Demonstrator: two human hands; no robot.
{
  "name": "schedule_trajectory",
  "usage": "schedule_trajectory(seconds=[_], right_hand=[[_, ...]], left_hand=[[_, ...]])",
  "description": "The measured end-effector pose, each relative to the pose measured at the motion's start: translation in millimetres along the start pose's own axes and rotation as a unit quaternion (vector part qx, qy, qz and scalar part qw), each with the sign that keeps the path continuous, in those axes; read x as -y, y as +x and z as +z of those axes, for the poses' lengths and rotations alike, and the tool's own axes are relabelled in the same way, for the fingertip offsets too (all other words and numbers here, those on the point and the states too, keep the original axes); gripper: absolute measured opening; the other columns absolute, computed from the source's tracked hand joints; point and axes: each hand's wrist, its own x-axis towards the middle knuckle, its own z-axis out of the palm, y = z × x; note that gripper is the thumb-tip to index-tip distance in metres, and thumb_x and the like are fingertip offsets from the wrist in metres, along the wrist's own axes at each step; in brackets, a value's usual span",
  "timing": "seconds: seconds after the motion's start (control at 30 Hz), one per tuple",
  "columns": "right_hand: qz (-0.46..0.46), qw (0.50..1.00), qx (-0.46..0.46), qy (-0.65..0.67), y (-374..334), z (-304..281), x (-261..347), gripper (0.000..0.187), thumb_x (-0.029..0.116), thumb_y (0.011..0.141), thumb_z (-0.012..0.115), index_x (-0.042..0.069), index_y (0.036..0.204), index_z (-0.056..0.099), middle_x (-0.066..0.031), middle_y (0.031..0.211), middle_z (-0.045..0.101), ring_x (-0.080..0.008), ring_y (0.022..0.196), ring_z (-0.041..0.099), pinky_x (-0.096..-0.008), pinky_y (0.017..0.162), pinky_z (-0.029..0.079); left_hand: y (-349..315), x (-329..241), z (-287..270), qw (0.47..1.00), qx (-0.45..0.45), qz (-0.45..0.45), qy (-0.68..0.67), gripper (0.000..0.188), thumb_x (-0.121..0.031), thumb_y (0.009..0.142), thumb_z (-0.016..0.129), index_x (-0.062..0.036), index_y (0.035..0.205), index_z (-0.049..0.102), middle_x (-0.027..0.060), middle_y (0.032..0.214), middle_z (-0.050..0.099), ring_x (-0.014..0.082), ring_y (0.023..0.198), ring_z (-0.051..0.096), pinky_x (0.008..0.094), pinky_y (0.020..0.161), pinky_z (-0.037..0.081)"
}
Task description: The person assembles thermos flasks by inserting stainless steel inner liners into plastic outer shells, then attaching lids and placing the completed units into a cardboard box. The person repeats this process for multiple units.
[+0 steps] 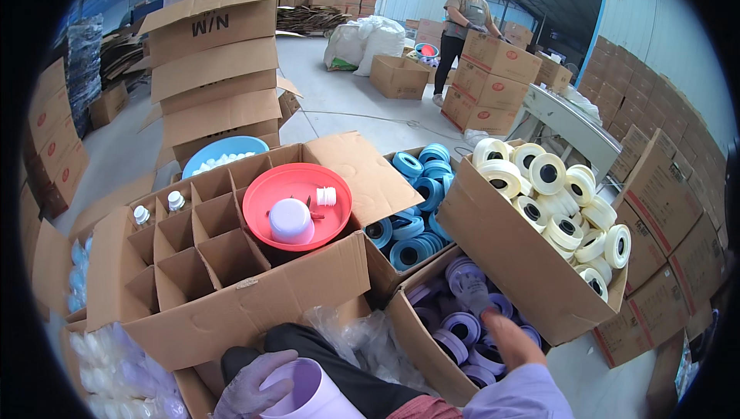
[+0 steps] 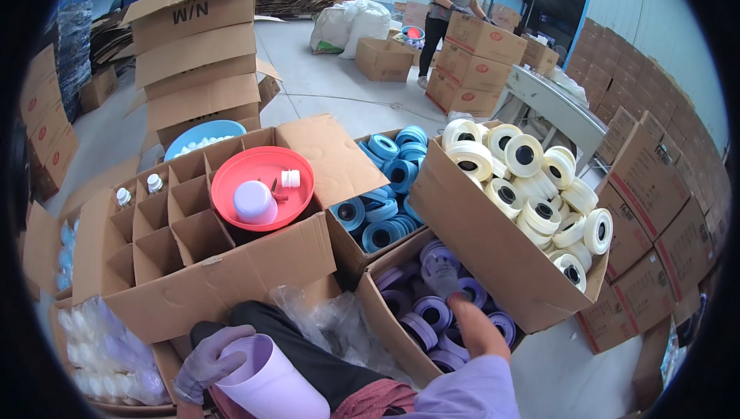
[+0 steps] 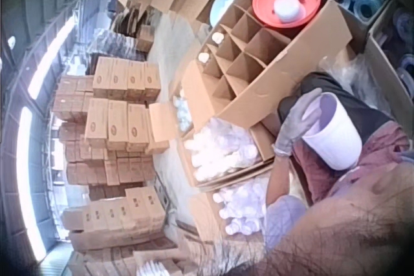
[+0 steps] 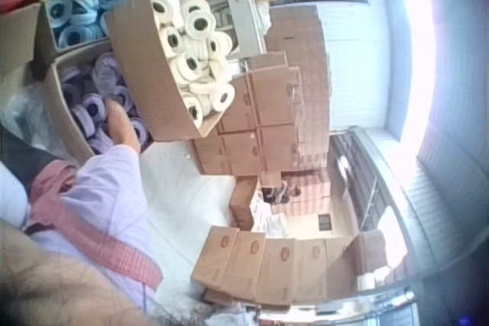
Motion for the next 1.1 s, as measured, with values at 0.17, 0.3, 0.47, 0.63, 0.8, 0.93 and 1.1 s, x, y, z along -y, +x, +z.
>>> schedule_trajectory(seconds=[0.17,0.3,0.47,0.63,0.8,0.93,1.1], right_hand=[[0.073,0.988,0.127,0.056,32.1,-28.5,22.1,0.045,0.047,0.091,0.051,0.009,0.109,0.069,-0.0228,0.108,0.067,-0.0405,0.103,0.063,-0.0495,0.092,0.047],[0.017,0.997,0.043,0.062,39.2,-56.6,45.8,0.037,0.040,0.091,0.053,0.011,0.107,0.070,-0.0224,0.104,0.067,-0.0404,0.096,0.064,-0.0485,0.090,0.048],[-0.061,0.967,-0.211,0.127,47.5,-103.6,104.9,0.022,0.026,0.093,0.055,0.008,0.093,0.067,-0.0131,0.086,0.063,-0.0315,0.083,0.060,-0.0430,0.077,0.046],[0.269,0.678,0.058,0.682,53.7,-113.8,140.5,0.034,0.037,0.098,0.060,0.013,0.076,0.053,-0.0017,0.055,0.045,-0.0137,0.037,0.038,-0.0262,0.034,0.025],[0.050,0.708,0.141,0.690,73.4,-210.9,277.6,0.035,0.036,0.100,0.057,0.011,0.077,0.052,0.0037,0.062,0.047,-0.0050,0.045,0.040,-0.0221,0.040,0.028],[0.060,0.703,0.161,0.690,70.7,-237.6,302.1,0.034,0.035,0.100,0.057,0.011,0.077,0.052,0.0022,0.061,0.048,-0.0061,0.042,0.042,-0.0215,0.038,0.028],[0.063,0.730,0.063,0.678,68.2,-249.8,293.2,0.036,0.029,0.100,0.054,0.009,0.071,0.053,-0.0003,0.056,0.049,-0.0082,0.040,0.043,-0.0217,0.038,0.031]], left_hand=[[-6.6,14.5,-1.9,0.998,-0.002,0.033,0.058,0.056,-0.029,0.090,0.070,-0.0024,0.137,0.054,0.0126,0.132,0.059,0.0224,0.124,0.055,0.0324,0.106,0.040],[-6.1,4.7,-0.1,0.999,0.007,0.005,0.050,0.057,-0.030,0.090,0.070,-0.0029,0.138,0.054,0.0129,0.129,0.060,0.0231,0.124,0.055,0.0328,0.107,0.040],[-10.4,15.0,-2.9,0.998,-0.013,0.013,0.062,0.059,-0.033,0.090,0.070,-0.0035,0.138,0.054,0.0134,0.130,0.060,0.0244,0.124,0.055,0.0340,0.107,0.041],[-3.6,26.0,0.9,0.996,0.007,0.041,0.085,0.061,-0.033,0.089,0.071,-0.0029,0.139,0.052,0.0147,0.132,0.058,0.0261,0.126,0.054,0.0350,0.107,0.041],[-9.6,18.2,-2.8,0.994,0.002,0.035,0.108,0.060,-0.032,0.090,0.071,-0.0030,0.139,0.052,0.0148,0.135,0.057,0.0267,0.126,0.054,0.0351,0.107,0.041],[-9.1,20.5,-1.4,0.996,-0.005,0.024,0.089,0.060,-0.032,0.090,0.070,-0.0036,0.140,0.052,0.0140,0.134,0.058,0.0261,0.125,0.055,0.0350,0.106,0.042],[-16.1,21.7,-2.6,0.997,-0.021,0.000,0.074,0.059,-0.033,0.090,0.069,-0.0040,0.139,0.052,0.0141,0.134,0.058,0.0268,0.124,0.056,0.0345,0.106,0.042]])
